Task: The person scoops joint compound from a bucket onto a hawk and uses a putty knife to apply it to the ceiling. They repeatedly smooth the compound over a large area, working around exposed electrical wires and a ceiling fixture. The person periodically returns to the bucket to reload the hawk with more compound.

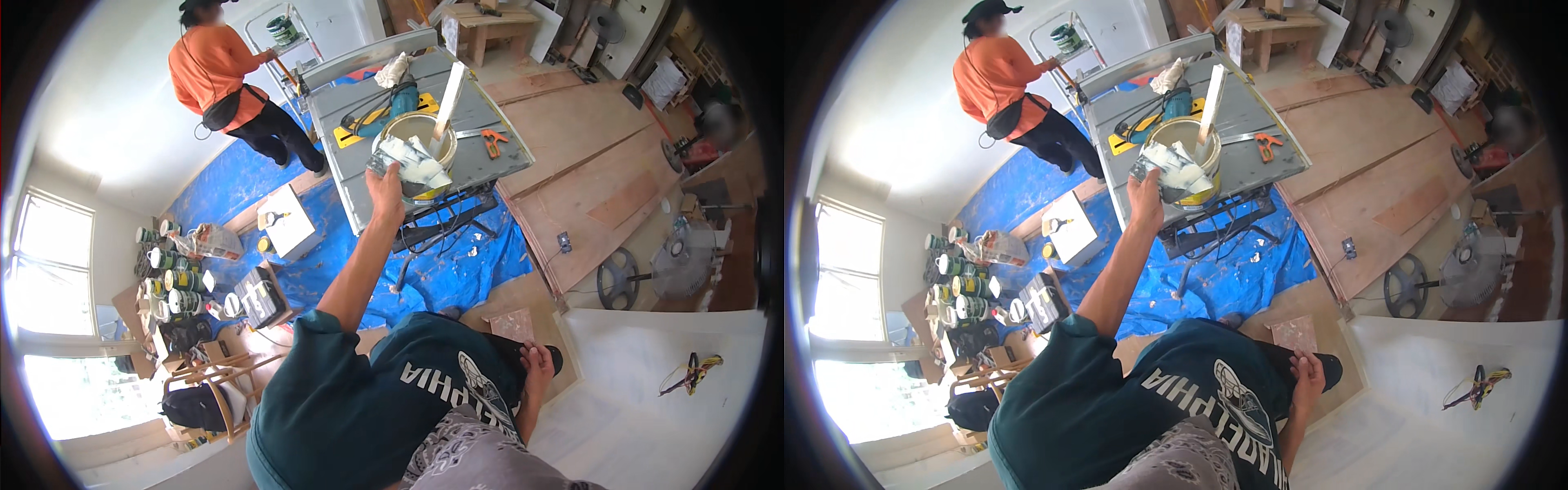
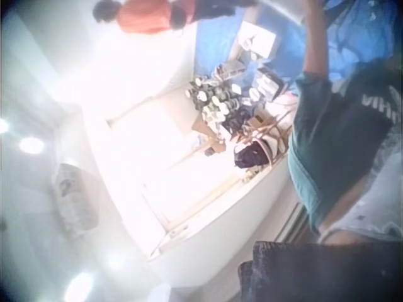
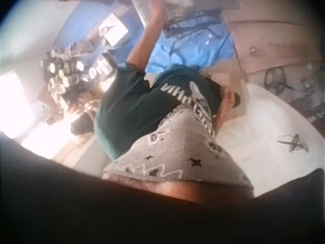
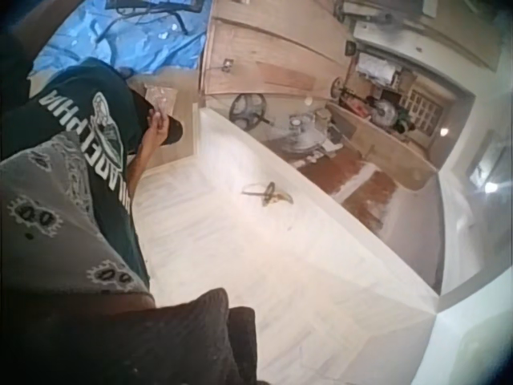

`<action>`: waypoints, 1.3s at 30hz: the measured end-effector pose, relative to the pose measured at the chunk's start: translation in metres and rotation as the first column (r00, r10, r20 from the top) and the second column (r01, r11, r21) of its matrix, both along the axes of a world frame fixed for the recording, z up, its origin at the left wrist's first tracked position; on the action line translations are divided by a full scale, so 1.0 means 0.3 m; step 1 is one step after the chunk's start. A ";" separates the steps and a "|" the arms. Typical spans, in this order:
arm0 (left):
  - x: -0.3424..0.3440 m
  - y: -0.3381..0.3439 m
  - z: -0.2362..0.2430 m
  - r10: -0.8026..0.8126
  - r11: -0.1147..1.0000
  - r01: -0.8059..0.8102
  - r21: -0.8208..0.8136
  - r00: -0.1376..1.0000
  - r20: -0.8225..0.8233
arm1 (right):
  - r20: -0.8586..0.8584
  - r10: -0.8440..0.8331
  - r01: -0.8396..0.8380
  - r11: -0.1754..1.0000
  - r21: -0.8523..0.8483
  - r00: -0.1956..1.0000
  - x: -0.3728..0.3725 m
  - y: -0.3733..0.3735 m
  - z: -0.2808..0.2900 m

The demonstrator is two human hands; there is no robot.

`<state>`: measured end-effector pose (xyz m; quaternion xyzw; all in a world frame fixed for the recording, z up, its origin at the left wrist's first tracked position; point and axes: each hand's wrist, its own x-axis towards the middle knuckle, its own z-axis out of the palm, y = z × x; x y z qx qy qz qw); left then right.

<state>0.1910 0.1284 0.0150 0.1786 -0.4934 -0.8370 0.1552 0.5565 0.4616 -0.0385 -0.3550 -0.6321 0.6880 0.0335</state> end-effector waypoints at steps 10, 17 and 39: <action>0.133 -0.056 -0.118 0.167 0.986 -0.160 -0.055 0.968 0.187 | 0.107 0.248 -0.263 0.950 0.165 0.963 0.024 -0.041 -0.055; 0.586 0.223 -0.378 -0.816 0.171 0.740 -0.651 0.477 0.328 | 0.139 0.654 -0.666 0.705 0.245 0.743 -0.019 -0.088 -0.066; 0.648 0.371 -0.267 -0.902 -0.431 0.740 -0.517 -0.347 0.256 | 0.133 0.461 -0.480 0.847 0.230 0.877 -0.044 -0.104 0.116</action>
